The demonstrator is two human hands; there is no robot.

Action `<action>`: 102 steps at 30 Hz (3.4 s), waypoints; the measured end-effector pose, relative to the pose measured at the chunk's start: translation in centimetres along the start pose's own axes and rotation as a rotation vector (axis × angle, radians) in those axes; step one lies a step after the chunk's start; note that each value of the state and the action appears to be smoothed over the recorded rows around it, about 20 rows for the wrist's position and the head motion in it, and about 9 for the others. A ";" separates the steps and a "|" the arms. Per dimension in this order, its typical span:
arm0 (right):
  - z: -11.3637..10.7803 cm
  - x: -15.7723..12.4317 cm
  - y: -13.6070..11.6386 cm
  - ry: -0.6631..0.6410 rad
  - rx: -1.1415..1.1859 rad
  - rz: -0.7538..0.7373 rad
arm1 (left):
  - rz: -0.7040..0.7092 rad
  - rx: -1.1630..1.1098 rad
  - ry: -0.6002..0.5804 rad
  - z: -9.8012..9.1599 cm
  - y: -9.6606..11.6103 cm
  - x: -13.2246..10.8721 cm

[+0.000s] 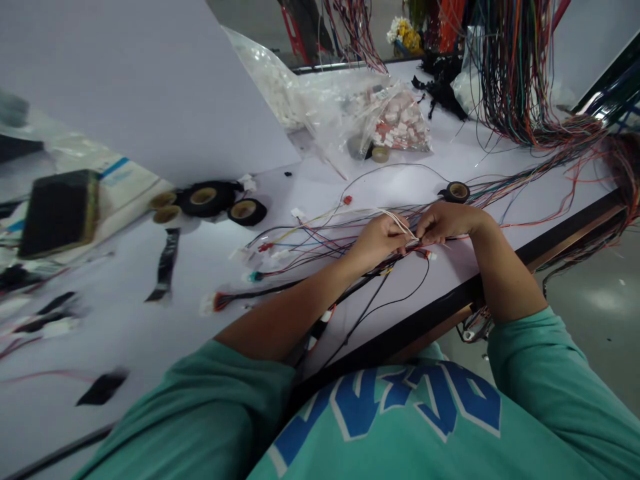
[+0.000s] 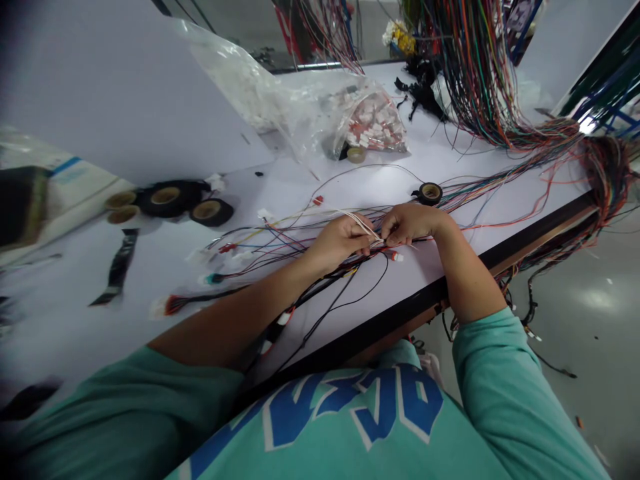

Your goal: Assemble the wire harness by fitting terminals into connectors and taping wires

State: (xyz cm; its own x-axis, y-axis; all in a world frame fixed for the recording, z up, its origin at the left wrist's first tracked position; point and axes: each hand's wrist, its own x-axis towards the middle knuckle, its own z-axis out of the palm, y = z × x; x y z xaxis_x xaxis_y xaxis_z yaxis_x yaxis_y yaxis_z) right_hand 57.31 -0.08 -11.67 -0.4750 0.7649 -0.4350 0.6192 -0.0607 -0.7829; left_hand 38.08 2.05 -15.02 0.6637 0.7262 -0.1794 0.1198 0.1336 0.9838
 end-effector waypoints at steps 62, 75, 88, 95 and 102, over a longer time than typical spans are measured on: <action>2.2 1.9 -1.2 0.557 0.144 -0.277 | 0.050 -0.438 0.285 -10.6 5.2 -2.8; 1.8 1.6 -1.6 0.572 0.390 -0.377 | -0.041 -0.509 0.463 -12.2 2.4 -4.4; 1.4 2.0 -0.9 0.095 0.345 -0.630 | -0.049 -0.513 0.467 -12.0 1.3 -3.7; 2.5 1.5 -3.0 -0.276 -0.152 -0.425 | -0.005 -0.471 0.439 -11.4 2.0 -3.9; 3.0 0.9 -4.8 0.115 -0.170 -0.342 | 0.101 -0.380 0.399 -10.7 3.8 -6.6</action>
State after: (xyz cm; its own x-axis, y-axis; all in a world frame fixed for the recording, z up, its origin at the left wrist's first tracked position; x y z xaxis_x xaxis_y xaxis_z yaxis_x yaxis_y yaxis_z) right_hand 51.98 -0.99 -9.63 -0.6049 0.7898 -0.1018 0.5366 0.3098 -0.7849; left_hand 26.27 4.94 -10.11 0.3181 0.9371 -0.1435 -0.2534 0.2299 0.9396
